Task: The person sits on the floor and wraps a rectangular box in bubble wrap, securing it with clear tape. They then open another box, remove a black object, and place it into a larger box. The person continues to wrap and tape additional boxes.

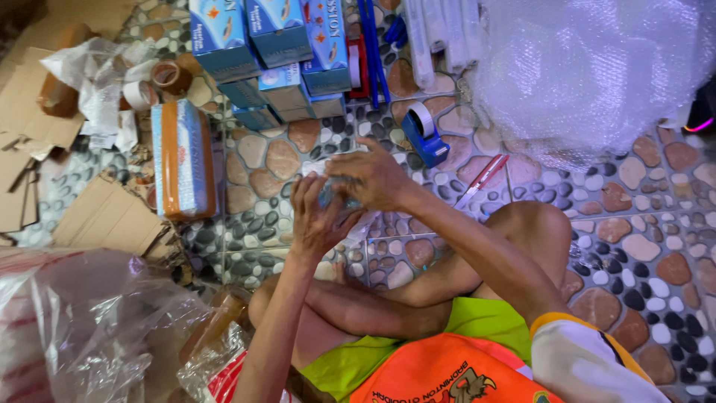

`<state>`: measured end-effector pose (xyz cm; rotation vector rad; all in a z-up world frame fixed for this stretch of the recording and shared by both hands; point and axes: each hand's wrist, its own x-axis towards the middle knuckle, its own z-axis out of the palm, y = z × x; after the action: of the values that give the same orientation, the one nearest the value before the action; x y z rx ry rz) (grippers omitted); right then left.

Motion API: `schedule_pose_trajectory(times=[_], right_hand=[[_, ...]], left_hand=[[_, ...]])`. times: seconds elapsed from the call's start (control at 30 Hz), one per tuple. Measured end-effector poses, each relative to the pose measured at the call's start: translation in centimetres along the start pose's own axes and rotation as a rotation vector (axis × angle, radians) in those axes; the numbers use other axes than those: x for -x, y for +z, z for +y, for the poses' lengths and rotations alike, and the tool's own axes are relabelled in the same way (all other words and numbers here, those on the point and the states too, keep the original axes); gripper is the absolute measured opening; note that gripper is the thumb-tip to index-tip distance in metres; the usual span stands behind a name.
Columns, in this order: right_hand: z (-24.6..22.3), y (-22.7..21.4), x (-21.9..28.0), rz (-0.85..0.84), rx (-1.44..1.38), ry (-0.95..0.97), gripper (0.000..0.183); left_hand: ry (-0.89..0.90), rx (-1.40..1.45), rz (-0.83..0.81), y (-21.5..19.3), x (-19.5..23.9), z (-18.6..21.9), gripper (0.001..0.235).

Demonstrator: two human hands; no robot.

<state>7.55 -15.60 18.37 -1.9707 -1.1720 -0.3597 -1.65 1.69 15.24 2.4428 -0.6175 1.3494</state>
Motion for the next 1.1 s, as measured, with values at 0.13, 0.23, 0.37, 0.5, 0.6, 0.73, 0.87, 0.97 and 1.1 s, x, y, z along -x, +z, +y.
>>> schedule_pose_trajectory(times=[0.13,0.23,0.37,0.5,0.6,0.73,0.87,0.97,1.1], right_hand=[[-1.1,-1.7,2.3,0.025,0.106,-0.015,0.04],[2.3,-4.0,4.1,0.128,-0.174,0.04,0.036],[17.0,-4.5,12.9,0.422,0.162,0.732,0.022],[29.1,0.7,21.3,-0.075,0.278,1.205,0.024],[32.3,2.5,22.6,0.026,0.228,1.359,0.013],[21.5,0.4,17.9,0.402,-0.1,1.47,0.036],[23.2,2.0,24.4,0.445,-0.136,1.51,0.022],[23.6,0.5,24.3,-0.053,0.335,1.635,0.03],[9.7,-5.4,12.6,0.19,-0.258,1.308,0.031]], left_hand=[[-0.034,0.093,-0.046,0.5,-2.3,0.3,0.048],[-0.062,-0.021,-0.058,0.6,-3.3,0.5,0.051],[-0.097,-0.183,-0.002,1.3,-3.3,1.2,0.05],[-0.094,-0.228,0.062,1.5,-3.7,2.4,0.049],[-0.093,-0.21,0.088,1.5,-3.7,3.5,0.048],[-0.09,-0.21,0.106,1.6,-3.8,3.6,0.049],[-0.073,-0.228,0.127,1.6,-3.6,4.0,0.047],[-0.067,-0.203,0.138,1.3,-3.4,4.3,0.047],[-0.085,-0.186,0.134,1.6,-2.9,4.6,0.048]])
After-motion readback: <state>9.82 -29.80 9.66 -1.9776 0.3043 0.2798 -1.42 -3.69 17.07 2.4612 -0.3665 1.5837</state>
